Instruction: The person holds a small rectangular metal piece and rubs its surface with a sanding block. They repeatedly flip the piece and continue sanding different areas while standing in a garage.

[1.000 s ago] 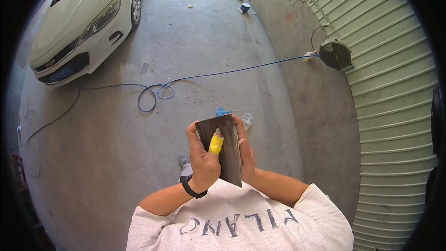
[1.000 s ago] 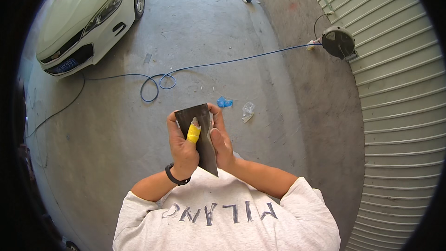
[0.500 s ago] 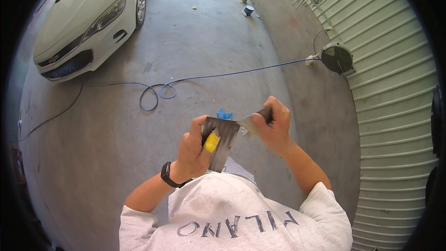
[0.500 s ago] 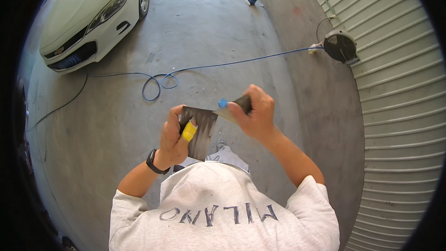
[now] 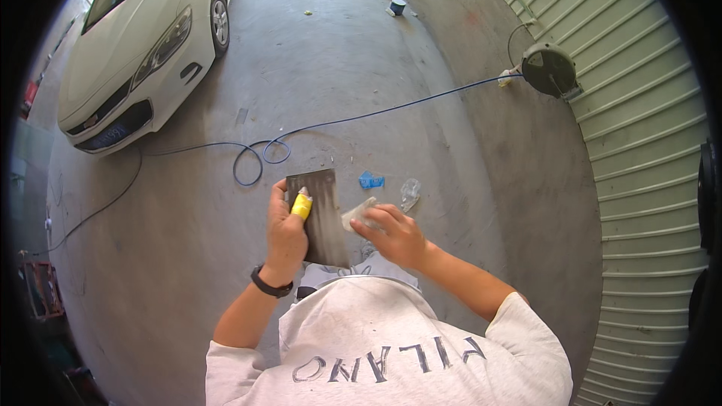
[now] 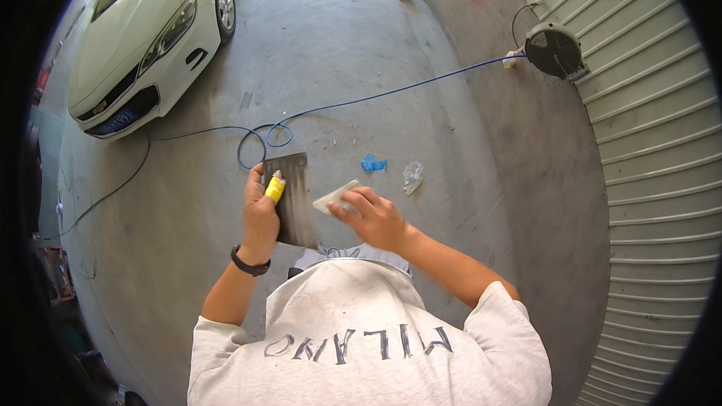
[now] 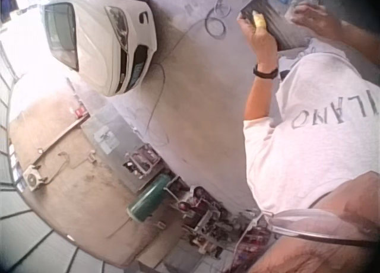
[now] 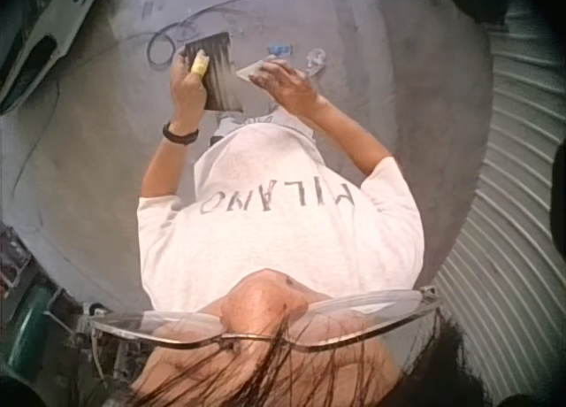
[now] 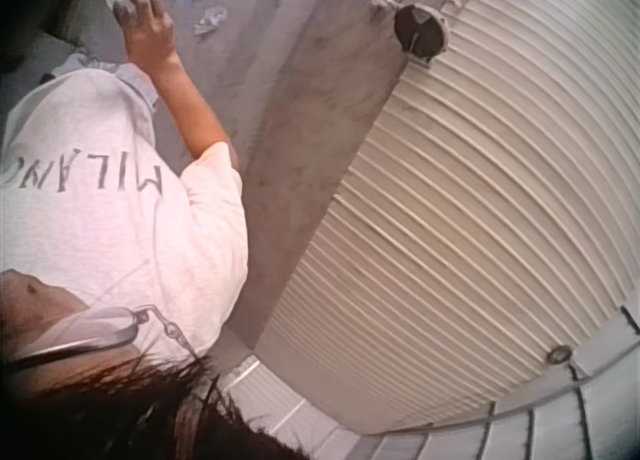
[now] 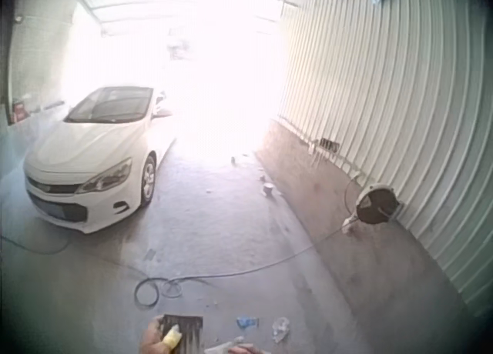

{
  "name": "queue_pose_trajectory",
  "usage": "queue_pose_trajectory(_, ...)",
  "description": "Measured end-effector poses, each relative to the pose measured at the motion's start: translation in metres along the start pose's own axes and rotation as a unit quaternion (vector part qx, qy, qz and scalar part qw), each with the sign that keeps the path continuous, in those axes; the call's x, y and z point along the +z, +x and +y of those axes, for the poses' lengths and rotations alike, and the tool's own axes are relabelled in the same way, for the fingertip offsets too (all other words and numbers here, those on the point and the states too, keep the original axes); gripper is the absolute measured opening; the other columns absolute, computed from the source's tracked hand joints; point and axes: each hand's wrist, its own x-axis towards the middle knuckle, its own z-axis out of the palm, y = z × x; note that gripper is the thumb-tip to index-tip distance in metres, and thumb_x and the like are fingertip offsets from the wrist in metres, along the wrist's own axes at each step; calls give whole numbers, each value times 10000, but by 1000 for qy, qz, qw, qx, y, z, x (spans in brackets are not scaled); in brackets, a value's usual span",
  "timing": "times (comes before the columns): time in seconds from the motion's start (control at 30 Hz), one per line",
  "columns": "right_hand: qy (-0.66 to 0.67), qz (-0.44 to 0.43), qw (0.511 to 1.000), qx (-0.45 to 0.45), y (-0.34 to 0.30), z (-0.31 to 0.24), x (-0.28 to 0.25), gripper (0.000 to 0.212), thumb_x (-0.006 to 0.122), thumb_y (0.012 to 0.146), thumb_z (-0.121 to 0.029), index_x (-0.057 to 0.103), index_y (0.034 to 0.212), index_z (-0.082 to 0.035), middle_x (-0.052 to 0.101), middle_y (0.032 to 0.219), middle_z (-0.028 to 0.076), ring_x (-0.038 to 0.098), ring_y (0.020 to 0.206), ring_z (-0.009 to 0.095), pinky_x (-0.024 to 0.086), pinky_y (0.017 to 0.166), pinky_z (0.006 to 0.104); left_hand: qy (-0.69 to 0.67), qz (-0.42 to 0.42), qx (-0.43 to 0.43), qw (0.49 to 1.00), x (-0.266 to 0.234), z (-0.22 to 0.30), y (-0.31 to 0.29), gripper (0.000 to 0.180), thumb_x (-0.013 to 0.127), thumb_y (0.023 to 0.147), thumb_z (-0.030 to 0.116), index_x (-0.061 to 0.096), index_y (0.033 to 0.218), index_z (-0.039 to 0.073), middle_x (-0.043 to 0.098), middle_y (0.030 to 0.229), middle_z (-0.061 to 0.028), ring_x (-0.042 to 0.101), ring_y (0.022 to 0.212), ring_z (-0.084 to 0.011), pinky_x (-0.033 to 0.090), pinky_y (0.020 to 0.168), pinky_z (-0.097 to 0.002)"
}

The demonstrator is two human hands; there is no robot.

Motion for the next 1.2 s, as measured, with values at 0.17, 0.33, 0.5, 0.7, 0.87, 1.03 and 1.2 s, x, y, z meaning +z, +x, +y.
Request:
queue_pose_trajectory(0.17, 54, 42, 988, 141, -26, -1, -2, 321, 709, 791, -78, 748, 1109, -96, 687, 1005, 58, 682, 901, 237, 600, 680, 324, 209, 38, 92, 973, 7, -2, 0, 291, 527, 982, 35, 475, 1268, 20, 679, 948, -88, 629, 768, -142, 485, 661, -267)
queue_pose_trajectory(0.33, 29, -5, 994, 105, -24, 35, -16, 326, 679, 840, -61, 697, 1166, -44, 681, 966, 103, 689, 792, 235, 597, 699, 362, 205, -33, 62, 976, 28, -19, 1, 256, 515, 1008, 41, 477, 1260, 30, 679, 946, -59, 606, 769, -108, 476, 678, -241)
queue_pose_trajectory(0.5, 299, 41, 871, 388, -42, 45, -23, 293, 629, 920, -70, 674, 1208, -44, 695, 802, 141, 614, 610, 163, 546, 633, 353, 93, 21, 78, 992, 46, -23, 5, 245, 506, 1024, 37, 466, 1265, 35, 656, 1072, -66, 598, 872, -89, 505, 765, -231)
queue_pose_trajectory(0.7, 804, 126, 380, 439, -51, 13, -21, 257, 621, 956, -77, 665, 1200, -10, 690, 1135, 44, 596, 949, 64, 498, 795, 248, -49, 42, 42, 997, 84, -42, 11, 260, 560, 1014, 35, 471, 1259, 34, 639, 1121, -58, 588, 992, -83, 492, 862, -246)
queue_pose_trajectory(0.87, 702, 274, 445, 484, -27, 14, -23, 160, 645, 1011, -179, 667, 1111, -57, 695, 1077, 24, 612, 937, 68, 492, 835, 247, -6, -66, 76, 995, 95, -49, -2, 398, 656, 948, 32, 449, 1287, 61, 585, 1159, -34, 569, 1001, -119, 457, 934, -274)
queue_pose_trajectory(1.03, 683, 308, 444, 492, -16, 9, -22, 149, 666, 1003, -191, 661, 1103, -81, 686, 1018, -6, 617, 870, 51, 497, 794, 225, 19, -121, 59, 991, 102, -54, -24, 430, 678, 935, 53, 439, 1293, 63, 544, 1155, -36, 535, 1070, -120, 451, 951, -273)
queue_pose_trajectory(1.2, 544, 316, 475, 616, -8, 40, -60, 187, 678, 988, -156, 624, 1150, -82, 679, 954, -6, 640, 831, 46, 524, 708, 222, -59, -82, 22, 995, 82, -42, -23, 347, 655, 963, 63, 491, 1268, 50, 556, 1166, -30, 544, 1056, -99, 446, 931, -256)
